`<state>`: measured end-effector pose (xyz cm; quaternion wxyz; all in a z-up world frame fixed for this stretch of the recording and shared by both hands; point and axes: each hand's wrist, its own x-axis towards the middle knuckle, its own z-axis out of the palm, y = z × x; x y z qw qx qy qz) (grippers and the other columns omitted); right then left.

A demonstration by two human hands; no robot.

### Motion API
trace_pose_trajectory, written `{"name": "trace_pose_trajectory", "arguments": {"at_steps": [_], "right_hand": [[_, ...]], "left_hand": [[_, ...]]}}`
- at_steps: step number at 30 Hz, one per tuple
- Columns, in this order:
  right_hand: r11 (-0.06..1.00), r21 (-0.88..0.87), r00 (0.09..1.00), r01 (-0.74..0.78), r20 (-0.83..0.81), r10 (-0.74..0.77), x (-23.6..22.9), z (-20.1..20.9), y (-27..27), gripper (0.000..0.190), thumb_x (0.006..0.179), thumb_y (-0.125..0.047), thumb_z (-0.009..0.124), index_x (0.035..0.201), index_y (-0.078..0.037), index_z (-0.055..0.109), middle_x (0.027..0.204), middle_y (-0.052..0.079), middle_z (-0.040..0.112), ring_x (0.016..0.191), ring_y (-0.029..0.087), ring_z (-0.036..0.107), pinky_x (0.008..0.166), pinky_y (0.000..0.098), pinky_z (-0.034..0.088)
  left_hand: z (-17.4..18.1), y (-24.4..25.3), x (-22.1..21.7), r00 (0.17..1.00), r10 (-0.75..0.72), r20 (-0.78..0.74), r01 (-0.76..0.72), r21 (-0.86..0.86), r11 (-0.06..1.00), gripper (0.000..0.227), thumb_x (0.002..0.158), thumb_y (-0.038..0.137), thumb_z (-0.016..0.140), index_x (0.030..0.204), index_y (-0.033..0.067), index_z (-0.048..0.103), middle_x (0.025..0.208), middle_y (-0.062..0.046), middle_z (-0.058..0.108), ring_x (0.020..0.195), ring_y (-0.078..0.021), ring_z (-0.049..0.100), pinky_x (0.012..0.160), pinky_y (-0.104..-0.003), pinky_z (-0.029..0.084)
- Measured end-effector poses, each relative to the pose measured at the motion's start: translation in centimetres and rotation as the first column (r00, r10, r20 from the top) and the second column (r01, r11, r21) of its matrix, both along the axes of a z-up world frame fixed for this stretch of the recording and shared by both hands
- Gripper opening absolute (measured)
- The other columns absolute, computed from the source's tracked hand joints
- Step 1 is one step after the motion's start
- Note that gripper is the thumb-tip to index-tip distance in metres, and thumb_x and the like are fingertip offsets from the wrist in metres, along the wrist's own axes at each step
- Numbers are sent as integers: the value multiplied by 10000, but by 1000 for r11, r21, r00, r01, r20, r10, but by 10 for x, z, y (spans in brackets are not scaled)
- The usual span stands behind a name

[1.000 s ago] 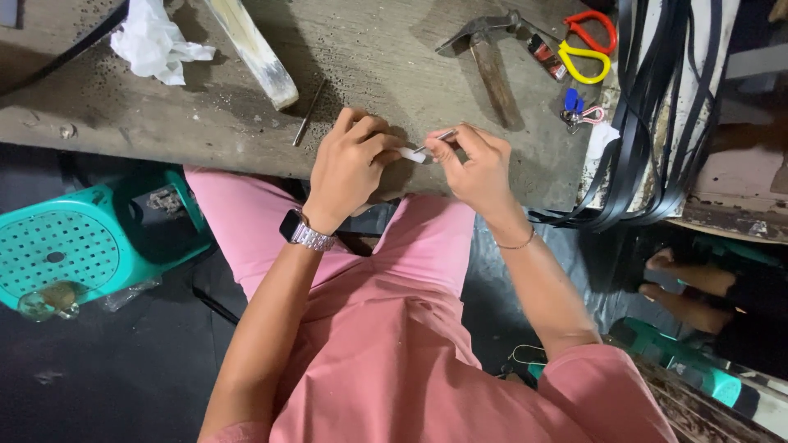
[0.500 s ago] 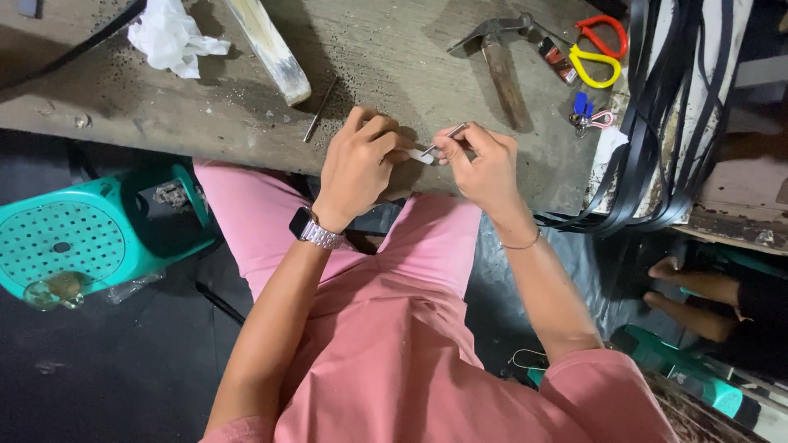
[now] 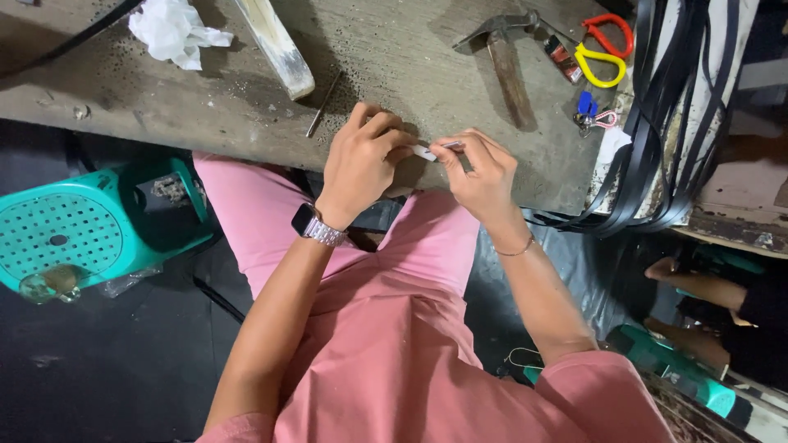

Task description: The person hammers metal rivets into a black leather strap using a hammer and a metal punch. They repeatedly position the punch, strike it with the hammer, and then remove the punch to continue along the strap.

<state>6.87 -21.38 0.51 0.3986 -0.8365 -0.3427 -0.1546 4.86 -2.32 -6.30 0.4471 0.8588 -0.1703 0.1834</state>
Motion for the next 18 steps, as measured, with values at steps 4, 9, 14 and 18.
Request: {"name": "trace_pose_trajectory", "arguments": {"at_steps": [4, 9, 14, 18], "right_hand": [[1000, 8, 999, -15, -50, 15, 1, -3, -2, 104, 994, -27, 721, 926, 49, 736, 715, 137, 699, 615, 358, 670, 564, 408, 563], [999, 11, 996, -54, -66, 54, 2, 4, 0, 91, 1010, 12, 673, 958, 67, 724, 750, 166, 703, 637, 371, 675, 574, 423, 560], [1000, -18, 997, 19, -72, -21, 1, -3, -6, 109, 999, -24, 715, 932, 62, 713, 749, 171, 703, 666, 368, 703, 597, 392, 568], [998, 36, 985, 58, -162, -51, 3, -4, -3, 134, 1027, -28, 691, 928, 62, 705, 721, 133, 701, 645, 264, 720, 592, 356, 584]], "left_hand": [[-3, -1, 1, 1000, 6, 7, -6, -14, 1000, 48, 904, 155, 827, 925, 123, 798, 931, -53, 654, 1036, -279, 559, 820, -345, 556], [3, -1, 1, 1000, 22, 8, -22, 9, 1000, 56, 911, 171, 820, 923, 124, 793, 934, -41, 649, 1035, -268, 555, 813, -343, 556], [3, -2, 1, 1000, 26, 4, -26, 15, 1000, 55, 912, 176, 809, 900, 126, 791, 912, -28, 651, 1033, -254, 557, 808, -332, 542], [-6, -3, 1, 1000, 13, 4, -13, 19, 1000, 56, 916, 154, 808, 897, 108, 783, 912, -47, 658, 1035, -270, 560, 827, -337, 543]]}}
